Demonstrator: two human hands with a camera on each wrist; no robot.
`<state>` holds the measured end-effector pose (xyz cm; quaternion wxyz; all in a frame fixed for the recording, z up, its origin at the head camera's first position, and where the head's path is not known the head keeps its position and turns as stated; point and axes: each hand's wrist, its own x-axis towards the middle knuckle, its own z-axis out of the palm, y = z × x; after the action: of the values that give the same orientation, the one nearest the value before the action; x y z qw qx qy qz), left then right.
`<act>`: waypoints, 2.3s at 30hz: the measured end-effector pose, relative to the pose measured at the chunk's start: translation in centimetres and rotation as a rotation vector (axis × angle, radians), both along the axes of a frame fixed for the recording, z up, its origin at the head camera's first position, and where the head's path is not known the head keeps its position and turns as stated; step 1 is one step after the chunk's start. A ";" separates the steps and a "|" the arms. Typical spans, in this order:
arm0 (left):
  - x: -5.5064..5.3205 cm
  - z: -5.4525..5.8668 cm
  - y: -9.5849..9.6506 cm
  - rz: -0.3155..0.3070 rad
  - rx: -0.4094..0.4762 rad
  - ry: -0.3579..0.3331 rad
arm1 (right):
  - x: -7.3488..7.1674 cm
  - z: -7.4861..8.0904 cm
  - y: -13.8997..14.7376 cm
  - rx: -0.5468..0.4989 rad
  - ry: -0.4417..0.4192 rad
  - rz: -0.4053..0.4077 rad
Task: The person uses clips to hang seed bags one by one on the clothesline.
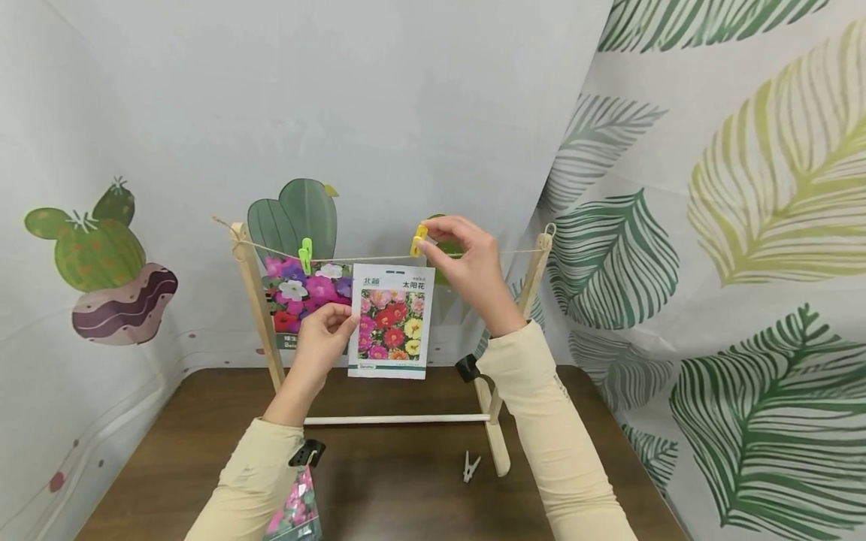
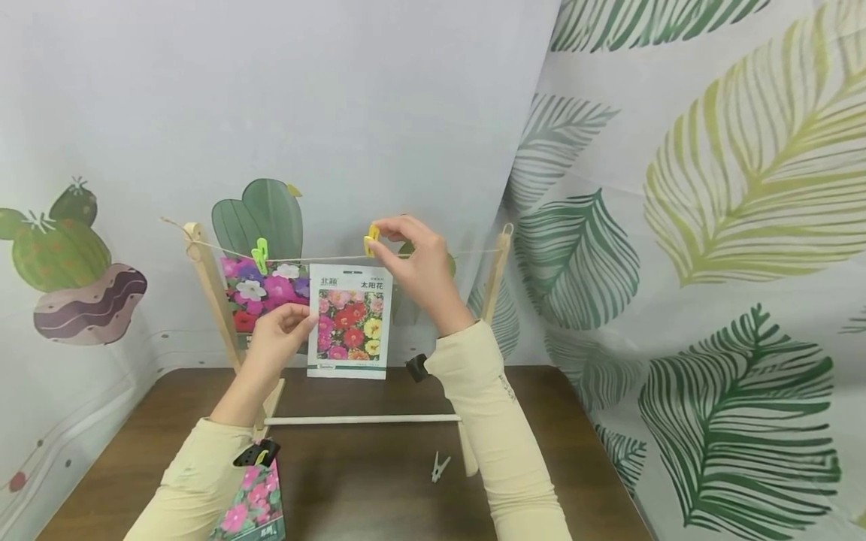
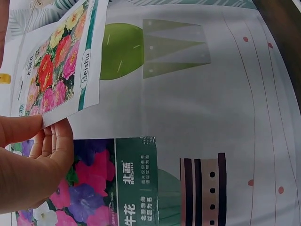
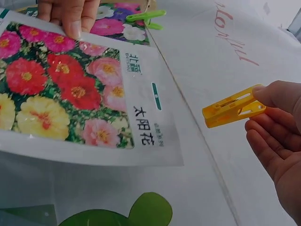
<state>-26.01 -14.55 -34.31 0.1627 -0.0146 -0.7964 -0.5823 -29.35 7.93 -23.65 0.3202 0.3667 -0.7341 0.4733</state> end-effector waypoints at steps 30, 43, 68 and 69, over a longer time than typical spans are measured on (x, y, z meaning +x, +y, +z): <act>-0.1 0.4 0.3 0.004 0.028 0.009 | -0.9 0.7 -1.6 0.031 -0.201 0.102; -0.4 0.2 0.3 0.001 0.059 0.019 | -1.7 0.1 -1.3 0.081 -0.259 0.117; -0.3 -0.1 1.0 0.065 0.164 0.067 | -1.1 0.6 -0.9 0.246 -0.384 0.034; -0.3 -0.1 1.0 0.065 0.167 0.062 | -1.0 0.6 -0.9 0.256 -0.384 0.032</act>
<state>-26.26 -13.56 -34.45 0.2066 0.0070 -0.7397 -0.6404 -30.39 7.01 -23.01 0.1178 0.3192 -0.8298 0.4424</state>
